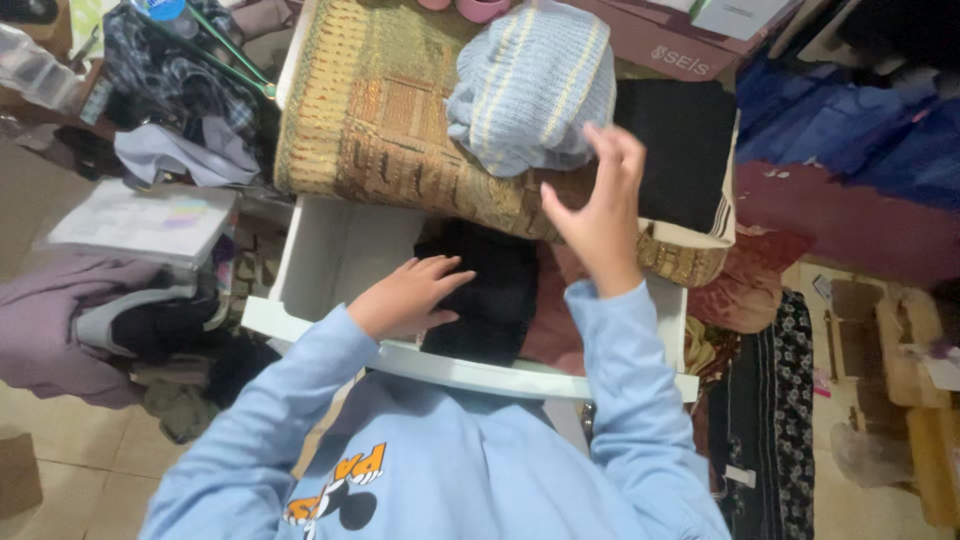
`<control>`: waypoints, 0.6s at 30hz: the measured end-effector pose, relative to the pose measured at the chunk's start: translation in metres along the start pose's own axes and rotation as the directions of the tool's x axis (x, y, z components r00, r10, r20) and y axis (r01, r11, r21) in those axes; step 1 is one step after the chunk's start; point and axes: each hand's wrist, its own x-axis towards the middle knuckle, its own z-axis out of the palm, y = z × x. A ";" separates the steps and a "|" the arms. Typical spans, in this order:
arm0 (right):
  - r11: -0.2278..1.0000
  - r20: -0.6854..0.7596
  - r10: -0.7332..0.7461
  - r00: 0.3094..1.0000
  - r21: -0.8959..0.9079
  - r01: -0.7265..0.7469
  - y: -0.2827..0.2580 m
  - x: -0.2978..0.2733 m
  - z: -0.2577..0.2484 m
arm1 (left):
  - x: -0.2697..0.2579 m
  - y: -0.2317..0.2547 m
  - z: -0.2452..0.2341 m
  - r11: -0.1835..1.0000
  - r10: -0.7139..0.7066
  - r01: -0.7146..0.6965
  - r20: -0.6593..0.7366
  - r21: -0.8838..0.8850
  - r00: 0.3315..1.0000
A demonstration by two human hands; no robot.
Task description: The person opens a drawer and places folded clothes inside, including a blue t-shirt, pink t-shirt, and other garments. They then close the drawer and open another drawer to place more clothes inside.
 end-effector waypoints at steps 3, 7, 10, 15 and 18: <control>0.992 -0.028 -0.038 0.999 -0.119 0.035 0.006 0.036 0.017 | -0.029 -0.005 -0.011 0.989 -0.140 0.137 -0.050 -0.061 0.989; 0.991 0.018 0.020 1.000 -0.129 -0.017 0.013 0.068 0.046 | -0.061 -0.004 -0.017 0.959 -0.203 0.175 -0.106 -0.224 0.973; 0.979 0.029 0.103 0.994 -0.178 -0.096 0.021 0.073 0.059 | -0.069 -0.005 -0.023 0.937 -0.204 0.160 -0.113 -0.310 0.972; 0.966 -0.064 0.038 0.997 -0.254 -0.053 0.033 0.057 0.072 | -0.068 0.002 -0.035 0.896 -0.214 0.142 -0.129 -0.421 0.968; 0.979 -0.163 -0.012 0.986 -0.201 -0.021 0.026 0.043 0.072 | -0.062 0.008 -0.043 0.817 -0.193 0.059 -0.177 -0.574 0.965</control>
